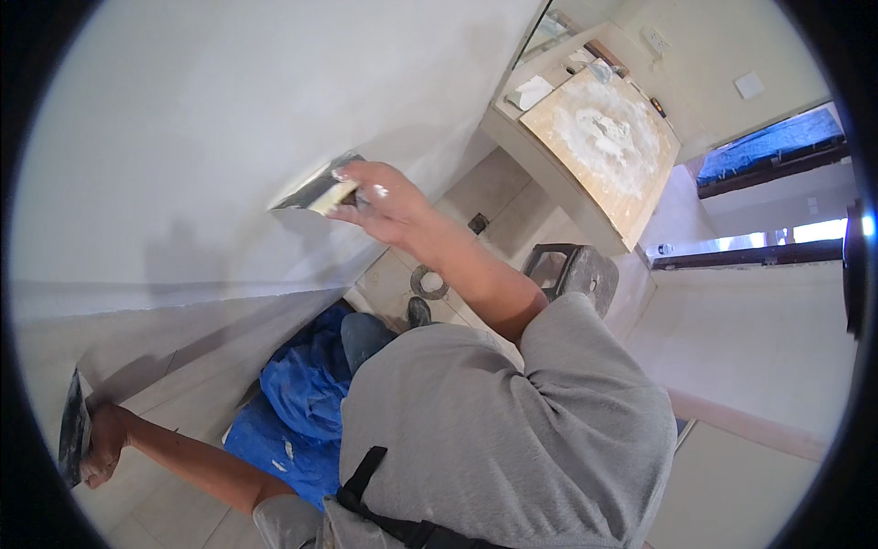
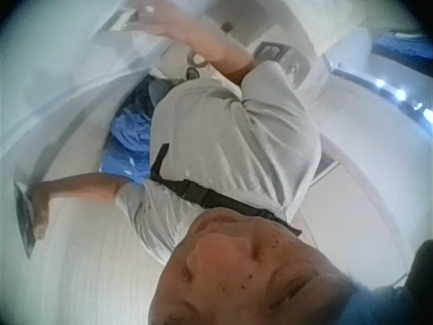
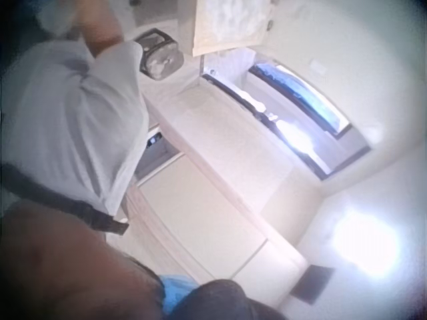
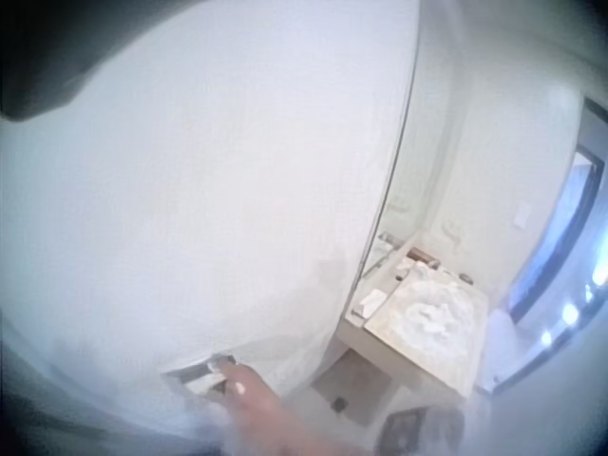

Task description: The person mixes and applies putty onto the bathroom wall using putty knives, smoothing the compound across the wall surfaces and scraping excess off the blades.

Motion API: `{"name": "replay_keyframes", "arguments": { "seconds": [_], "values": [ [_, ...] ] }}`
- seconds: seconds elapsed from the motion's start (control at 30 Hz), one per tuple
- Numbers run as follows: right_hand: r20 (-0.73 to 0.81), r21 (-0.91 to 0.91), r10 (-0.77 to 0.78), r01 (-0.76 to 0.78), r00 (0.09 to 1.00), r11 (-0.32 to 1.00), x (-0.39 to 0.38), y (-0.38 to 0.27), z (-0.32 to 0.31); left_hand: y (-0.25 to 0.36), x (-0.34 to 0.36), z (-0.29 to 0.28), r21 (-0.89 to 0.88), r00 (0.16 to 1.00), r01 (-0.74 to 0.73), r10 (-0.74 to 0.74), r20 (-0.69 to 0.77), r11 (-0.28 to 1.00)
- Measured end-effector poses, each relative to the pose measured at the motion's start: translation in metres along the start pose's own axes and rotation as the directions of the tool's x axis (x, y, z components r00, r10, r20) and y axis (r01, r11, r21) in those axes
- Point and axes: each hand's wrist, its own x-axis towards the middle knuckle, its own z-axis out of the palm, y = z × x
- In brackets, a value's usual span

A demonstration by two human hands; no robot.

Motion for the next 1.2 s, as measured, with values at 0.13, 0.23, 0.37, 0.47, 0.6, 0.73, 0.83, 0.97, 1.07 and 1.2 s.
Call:
{"name": "replay_keyframes", "arguments": {
  "seconds": [0.13,0.23,0.37,0.47,0.6,0.73,0.83,0.97,1.07,1.2],
  "values": [
    [0.043,-0.124,-0.089,0.093,0.995,0.988,-0.017,-0.019,-0.054,0.026,0.006,0.001,-0.025,0.998,-0.005,0.006,0.068,1.0],
    [-0.053,-0.137,-0.032,0.024,0.998,0.99,-0.001,0.002,-0.129,0.038,0.009,-0.002,0.086,0.992,-0.076,0.067,0.104,0.993],
    [-0.377,-0.145,-0.103,0.051,0.92,0.988,0.046,0.053,-0.218,0.015,-0.001,0.001,-0.083,0.995,0.066,-0.059,0.085,0.994],
    [-0.483,-0.141,-0.055,-0.016,0.874,0.99,0.091,0.08,-0.254,0.013,0.004,0.007,-0.437,0.977,0.178,-0.213,-0.032,0.882],
    [-0.612,-0.155,-0.108,0.015,0.784,0.988,0.136,0.1,-0.242,0.056,0.011,-0.003,-0.084,0.998,-0.059,0.062,0.033,0.995],
    [-0.622,-0.283,-0.221,0.047,0.751,0.958,0.132,0.098,-0.175,0.086,0.017,-0.008,0.057,0.987,-0.057,0.047,0.153,0.997],
    [-0.484,-0.6,-0.575,0.229,0.659,0.767,0.097,0.109,-0.101,0.056,0.004,-0.003,0.061,0.993,0.037,-0.044,0.114,0.997],
    [-0.06,-0.785,-0.768,0.445,0.638,0.431,0.008,0.11,-0.028,0.051,-0.005,0.011,0.071,0.996,0.037,-0.043,0.078,0.997],
    [0.043,-0.757,-0.655,0.453,0.754,0.471,-0.008,0.108,-0.046,0.036,-0.009,0.009,0.085,0.997,0.033,-0.038,0.061,0.996],
    [-0.467,-0.381,-0.31,0.128,0.828,0.916,0.064,0.125,-0.168,0.029,-0.013,0.015,0.112,0.999,0.004,-0.008,0.035,0.994]
  ]
}}
